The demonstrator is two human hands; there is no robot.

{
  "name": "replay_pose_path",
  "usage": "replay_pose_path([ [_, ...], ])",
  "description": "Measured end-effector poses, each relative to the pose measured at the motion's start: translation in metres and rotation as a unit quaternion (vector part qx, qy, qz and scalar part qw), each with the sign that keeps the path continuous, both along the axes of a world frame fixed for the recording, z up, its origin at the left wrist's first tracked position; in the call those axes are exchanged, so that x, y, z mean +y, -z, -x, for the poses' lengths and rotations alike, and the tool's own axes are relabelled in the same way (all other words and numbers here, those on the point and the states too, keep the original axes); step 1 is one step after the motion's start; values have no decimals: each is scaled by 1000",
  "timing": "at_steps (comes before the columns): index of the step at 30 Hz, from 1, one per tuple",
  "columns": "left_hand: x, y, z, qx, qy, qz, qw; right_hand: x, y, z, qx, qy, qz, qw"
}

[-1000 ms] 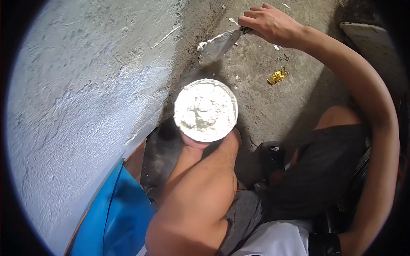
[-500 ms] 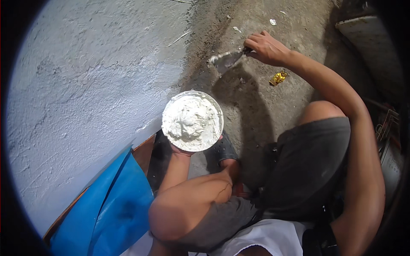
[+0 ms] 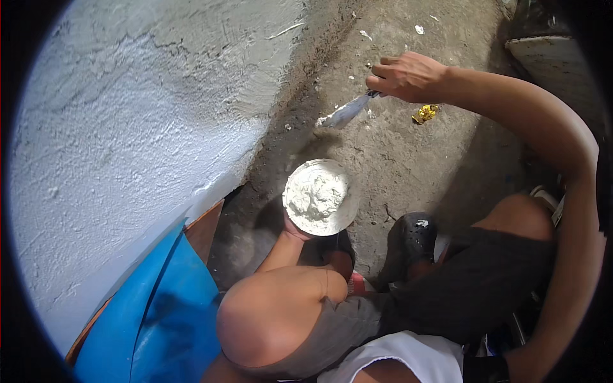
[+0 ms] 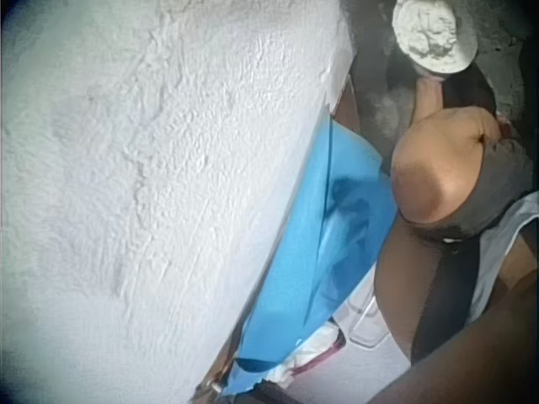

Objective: Apply plaster or putty to a concrete wall using a putty knife.

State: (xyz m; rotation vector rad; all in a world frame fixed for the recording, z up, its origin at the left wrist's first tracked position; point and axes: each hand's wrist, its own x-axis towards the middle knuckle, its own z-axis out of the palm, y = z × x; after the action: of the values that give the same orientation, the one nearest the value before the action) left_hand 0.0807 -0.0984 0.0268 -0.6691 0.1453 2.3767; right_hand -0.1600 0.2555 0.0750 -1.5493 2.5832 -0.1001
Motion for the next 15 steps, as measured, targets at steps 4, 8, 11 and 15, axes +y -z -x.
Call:
replay_pose_path([
  [4,11,0,-11,-43,-20,49,998,-27,21,4,-105,48,-44,992],
  [8,11,11,-17,-68,-4,-90,994,-42,44,9,-76,87,16,993],
  [11,1,25,-29,-115,35,-52,991,-58,58,13,-79,108,72,988],
  [15,2,42,-33,-92,124,23,988,-68,61,19,-13,84,38,996],
])
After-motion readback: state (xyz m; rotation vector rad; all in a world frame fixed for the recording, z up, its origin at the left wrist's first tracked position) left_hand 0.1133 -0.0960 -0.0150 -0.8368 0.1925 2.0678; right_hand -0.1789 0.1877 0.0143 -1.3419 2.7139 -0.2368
